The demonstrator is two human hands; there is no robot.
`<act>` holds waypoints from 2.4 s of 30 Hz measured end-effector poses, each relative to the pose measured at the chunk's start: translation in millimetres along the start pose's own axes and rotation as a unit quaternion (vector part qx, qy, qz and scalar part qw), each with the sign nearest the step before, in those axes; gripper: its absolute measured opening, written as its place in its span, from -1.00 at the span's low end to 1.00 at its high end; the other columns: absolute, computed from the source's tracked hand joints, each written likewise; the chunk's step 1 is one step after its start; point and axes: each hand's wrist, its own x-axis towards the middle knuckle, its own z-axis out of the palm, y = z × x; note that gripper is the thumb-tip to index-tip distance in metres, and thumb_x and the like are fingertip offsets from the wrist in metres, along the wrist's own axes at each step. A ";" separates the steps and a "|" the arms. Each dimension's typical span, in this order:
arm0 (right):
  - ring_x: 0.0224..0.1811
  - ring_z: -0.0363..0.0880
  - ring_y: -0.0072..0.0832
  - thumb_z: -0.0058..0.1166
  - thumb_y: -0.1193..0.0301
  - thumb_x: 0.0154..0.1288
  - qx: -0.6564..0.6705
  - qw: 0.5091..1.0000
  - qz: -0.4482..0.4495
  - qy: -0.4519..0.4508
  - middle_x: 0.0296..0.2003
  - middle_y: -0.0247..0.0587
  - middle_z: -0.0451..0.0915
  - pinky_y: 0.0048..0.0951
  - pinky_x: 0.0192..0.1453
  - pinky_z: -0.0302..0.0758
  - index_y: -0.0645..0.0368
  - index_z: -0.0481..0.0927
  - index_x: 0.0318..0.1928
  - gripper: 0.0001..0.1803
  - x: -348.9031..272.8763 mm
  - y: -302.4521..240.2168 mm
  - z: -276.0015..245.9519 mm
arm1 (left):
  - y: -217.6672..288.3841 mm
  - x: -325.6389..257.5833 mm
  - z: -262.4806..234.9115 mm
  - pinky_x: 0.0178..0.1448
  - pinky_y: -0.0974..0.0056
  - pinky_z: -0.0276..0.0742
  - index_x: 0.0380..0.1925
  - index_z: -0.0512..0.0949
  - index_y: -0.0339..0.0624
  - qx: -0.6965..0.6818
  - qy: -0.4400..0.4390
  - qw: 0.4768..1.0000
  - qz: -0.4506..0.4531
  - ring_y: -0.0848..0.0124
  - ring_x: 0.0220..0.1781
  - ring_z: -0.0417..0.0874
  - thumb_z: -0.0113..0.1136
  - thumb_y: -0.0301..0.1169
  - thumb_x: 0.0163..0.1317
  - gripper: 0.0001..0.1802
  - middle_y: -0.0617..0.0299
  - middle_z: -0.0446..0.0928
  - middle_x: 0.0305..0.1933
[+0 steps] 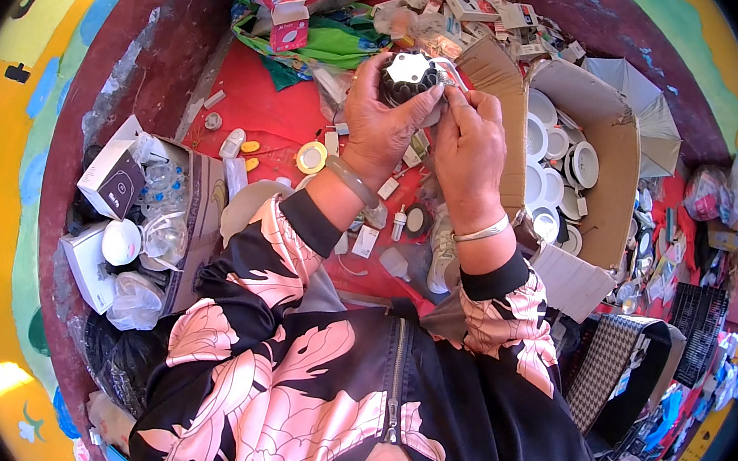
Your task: The person wipes white circular light fixtures with a cloth and places them into a cardboard box. The person then wipes a small green box by hand.
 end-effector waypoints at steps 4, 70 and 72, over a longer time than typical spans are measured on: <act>-0.35 0.56 -0.24 0.02 0.51 0.16 0.145 0.984 0.103 -0.013 -0.36 -0.08 0.55 -0.36 -0.26 0.48 0.29 0.62 -0.20 -0.79 1.3 5.6 5.7 | -8.1 1.3 -8.4 -0.05 0.40 0.51 -0.02 0.33 -0.34 0.102 -0.010 0.993 0.060 0.49 -0.15 0.55 0.39 -0.46 0.01 -0.44 0.20 0.49 -0.13; -0.32 0.51 -0.66 -0.09 0.56 0.14 0.530 0.703 0.271 -0.389 -0.32 -0.32 0.59 -0.63 -0.22 0.44 0.35 0.61 -0.20 -0.74 19.1 14.3 -46.3 | 15.8 22.4 -15.4 -0.09 0.38 0.50 -0.17 0.50 -0.26 -0.120 0.039 0.989 -0.080 0.51 -0.21 0.57 0.28 -0.32 0.16 -0.69 0.25 0.57 -0.21; -0.32 0.51 -0.67 -0.11 0.57 0.14 0.537 0.702 0.280 -0.374 -0.31 -0.30 0.59 -0.64 -0.21 0.46 0.34 0.60 -0.19 -0.73 21.7 14.7 -49.0 | 15.2 25.2 -18.0 -0.14 0.39 0.50 -0.22 0.53 -0.23 -0.143 0.054 0.984 -0.087 0.51 -0.25 0.59 0.27 -0.31 0.16 -0.74 0.25 0.58 -0.24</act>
